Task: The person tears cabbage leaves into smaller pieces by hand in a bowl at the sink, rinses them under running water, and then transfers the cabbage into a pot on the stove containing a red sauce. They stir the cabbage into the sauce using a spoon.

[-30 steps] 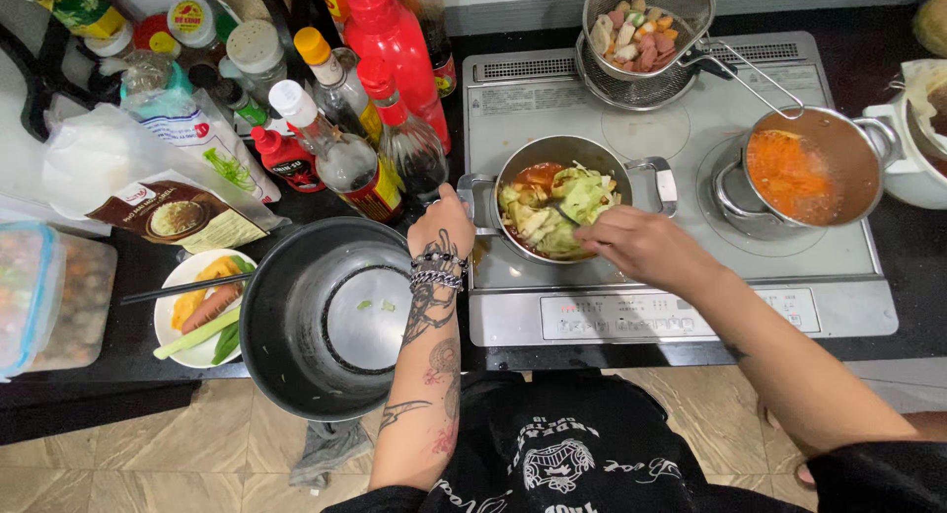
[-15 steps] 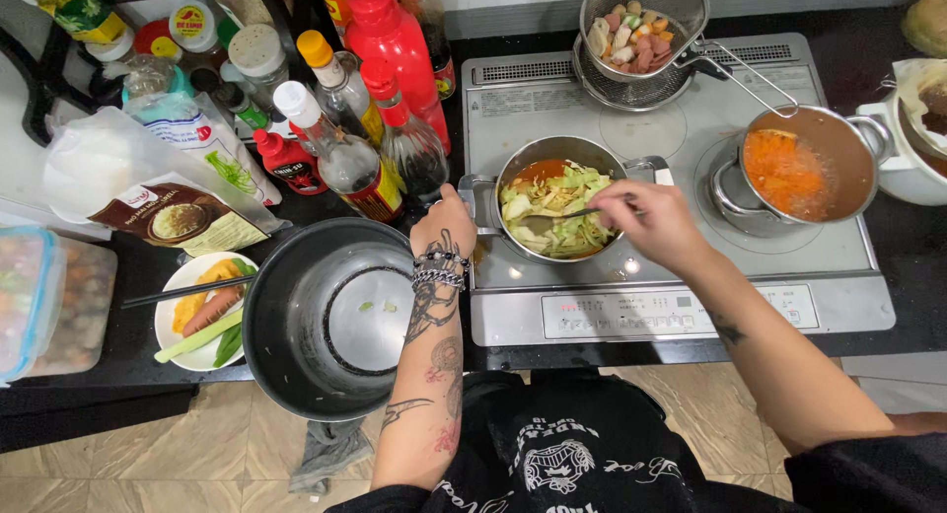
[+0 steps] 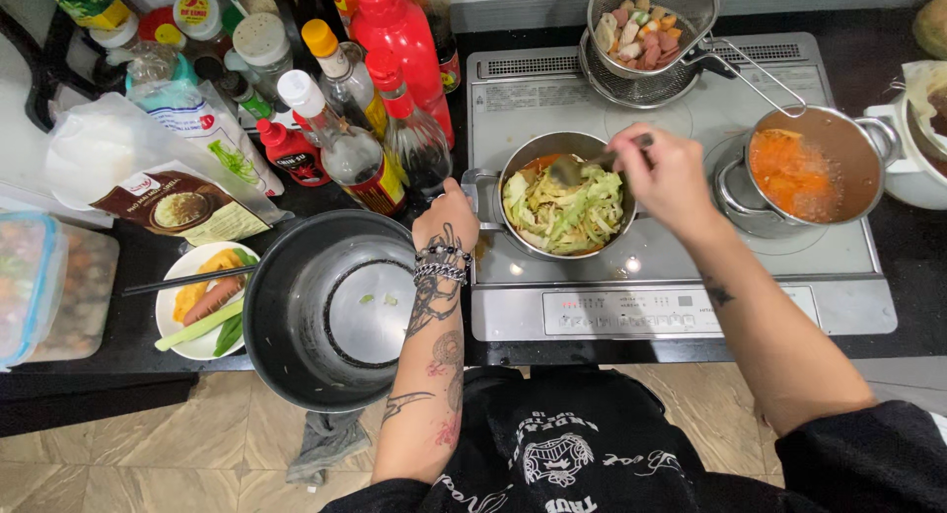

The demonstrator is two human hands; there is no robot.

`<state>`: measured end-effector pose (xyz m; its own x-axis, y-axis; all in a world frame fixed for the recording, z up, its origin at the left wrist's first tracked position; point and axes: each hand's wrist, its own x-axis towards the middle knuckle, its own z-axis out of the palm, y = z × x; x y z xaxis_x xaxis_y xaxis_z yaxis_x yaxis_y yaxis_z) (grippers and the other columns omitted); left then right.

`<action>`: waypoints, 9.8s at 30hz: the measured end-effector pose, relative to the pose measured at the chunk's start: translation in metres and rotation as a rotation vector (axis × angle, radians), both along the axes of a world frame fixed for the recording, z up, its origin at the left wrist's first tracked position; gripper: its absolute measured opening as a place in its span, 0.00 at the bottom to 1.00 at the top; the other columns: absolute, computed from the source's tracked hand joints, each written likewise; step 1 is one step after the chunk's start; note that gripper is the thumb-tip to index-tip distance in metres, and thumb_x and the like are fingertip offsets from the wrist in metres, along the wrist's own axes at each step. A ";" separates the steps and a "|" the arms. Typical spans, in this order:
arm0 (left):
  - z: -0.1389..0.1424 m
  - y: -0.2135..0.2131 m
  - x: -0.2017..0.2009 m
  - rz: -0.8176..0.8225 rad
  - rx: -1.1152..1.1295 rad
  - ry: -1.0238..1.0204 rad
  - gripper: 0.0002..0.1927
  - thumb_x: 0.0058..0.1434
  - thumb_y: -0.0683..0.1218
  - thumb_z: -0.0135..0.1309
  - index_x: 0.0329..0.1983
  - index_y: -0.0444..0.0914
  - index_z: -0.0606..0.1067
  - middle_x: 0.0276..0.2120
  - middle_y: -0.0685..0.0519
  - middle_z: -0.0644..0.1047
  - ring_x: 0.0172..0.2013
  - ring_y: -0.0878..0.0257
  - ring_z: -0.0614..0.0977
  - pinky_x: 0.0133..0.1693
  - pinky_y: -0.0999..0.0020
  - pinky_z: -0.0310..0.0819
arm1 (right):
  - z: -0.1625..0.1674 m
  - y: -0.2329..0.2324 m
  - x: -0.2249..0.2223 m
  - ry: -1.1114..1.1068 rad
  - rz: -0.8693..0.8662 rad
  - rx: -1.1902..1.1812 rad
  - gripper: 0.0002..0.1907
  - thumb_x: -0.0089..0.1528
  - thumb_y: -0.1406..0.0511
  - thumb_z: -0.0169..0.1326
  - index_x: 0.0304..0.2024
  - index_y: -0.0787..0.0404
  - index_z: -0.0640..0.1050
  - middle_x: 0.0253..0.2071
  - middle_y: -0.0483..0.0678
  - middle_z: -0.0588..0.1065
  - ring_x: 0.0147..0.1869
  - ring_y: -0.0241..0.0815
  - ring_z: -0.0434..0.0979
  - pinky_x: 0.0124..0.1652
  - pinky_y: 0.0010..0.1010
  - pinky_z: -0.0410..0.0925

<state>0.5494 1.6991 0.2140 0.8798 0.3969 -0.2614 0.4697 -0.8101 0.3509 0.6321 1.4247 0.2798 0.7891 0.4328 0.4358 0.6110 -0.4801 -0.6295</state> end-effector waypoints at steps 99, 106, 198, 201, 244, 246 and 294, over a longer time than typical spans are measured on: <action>0.001 -0.004 -0.002 0.000 -0.016 0.025 0.17 0.69 0.48 0.45 0.55 0.34 0.65 0.43 0.39 0.81 0.44 0.44 0.84 0.44 0.50 0.79 | -0.022 0.005 -0.022 -0.122 0.479 -0.198 0.10 0.68 0.63 0.54 0.45 0.60 0.82 0.42 0.50 0.81 0.44 0.47 0.83 0.47 0.35 0.75; -0.013 -0.015 0.005 0.072 -0.004 -0.122 0.18 0.60 0.41 0.52 0.52 0.32 0.66 0.47 0.38 0.78 0.51 0.42 0.80 0.47 0.49 0.78 | -0.011 -0.019 -0.010 0.137 0.146 -0.095 0.09 0.68 0.64 0.55 0.44 0.62 0.83 0.41 0.49 0.81 0.39 0.40 0.83 0.41 0.31 0.74; 0.008 -0.084 -0.013 0.173 -0.168 -0.748 0.27 0.63 0.42 0.53 0.64 0.34 0.62 0.61 0.38 0.67 0.62 0.39 0.69 0.60 0.49 0.66 | 0.078 -0.110 -0.147 0.288 -0.311 0.265 0.08 0.69 0.65 0.53 0.36 0.60 0.78 0.23 0.32 0.65 0.25 0.22 0.56 0.25 0.20 0.49; -0.012 -0.075 -0.001 0.293 -0.153 -0.729 0.27 0.61 0.42 0.54 0.63 0.33 0.64 0.60 0.36 0.67 0.60 0.37 0.68 0.60 0.48 0.64 | 0.040 -0.079 -0.122 0.124 -0.247 0.172 0.09 0.72 0.67 0.60 0.36 0.64 0.80 0.26 0.33 0.68 0.29 0.22 0.61 0.29 0.20 0.53; -0.020 -0.089 -0.033 0.149 -0.154 -0.664 0.24 0.63 0.42 0.55 0.61 0.33 0.67 0.59 0.35 0.67 0.59 0.37 0.66 0.60 0.47 0.60 | 0.011 -0.071 -0.104 0.461 -0.059 0.357 0.09 0.67 0.66 0.58 0.32 0.62 0.78 0.22 0.31 0.69 0.25 0.19 0.60 0.25 0.17 0.53; -0.016 -0.091 -0.035 0.149 -0.171 -0.658 0.24 0.63 0.42 0.55 0.61 0.33 0.67 0.60 0.35 0.67 0.59 0.38 0.66 0.60 0.48 0.60 | 0.010 -0.071 -0.104 0.477 -0.037 0.375 0.09 0.67 0.65 0.58 0.32 0.62 0.78 0.22 0.31 0.68 0.26 0.19 0.59 0.26 0.17 0.52; 0.262 -0.223 -0.108 -0.658 -1.617 -1.212 0.22 0.65 0.43 0.64 0.58 0.34 0.71 0.52 0.50 0.73 0.56 0.60 0.77 0.60 0.66 0.71 | 0.107 -0.112 -0.165 -0.048 0.835 1.218 0.12 0.66 0.65 0.58 0.49 0.66 0.75 0.33 0.38 0.69 0.36 0.30 0.66 0.38 0.22 0.60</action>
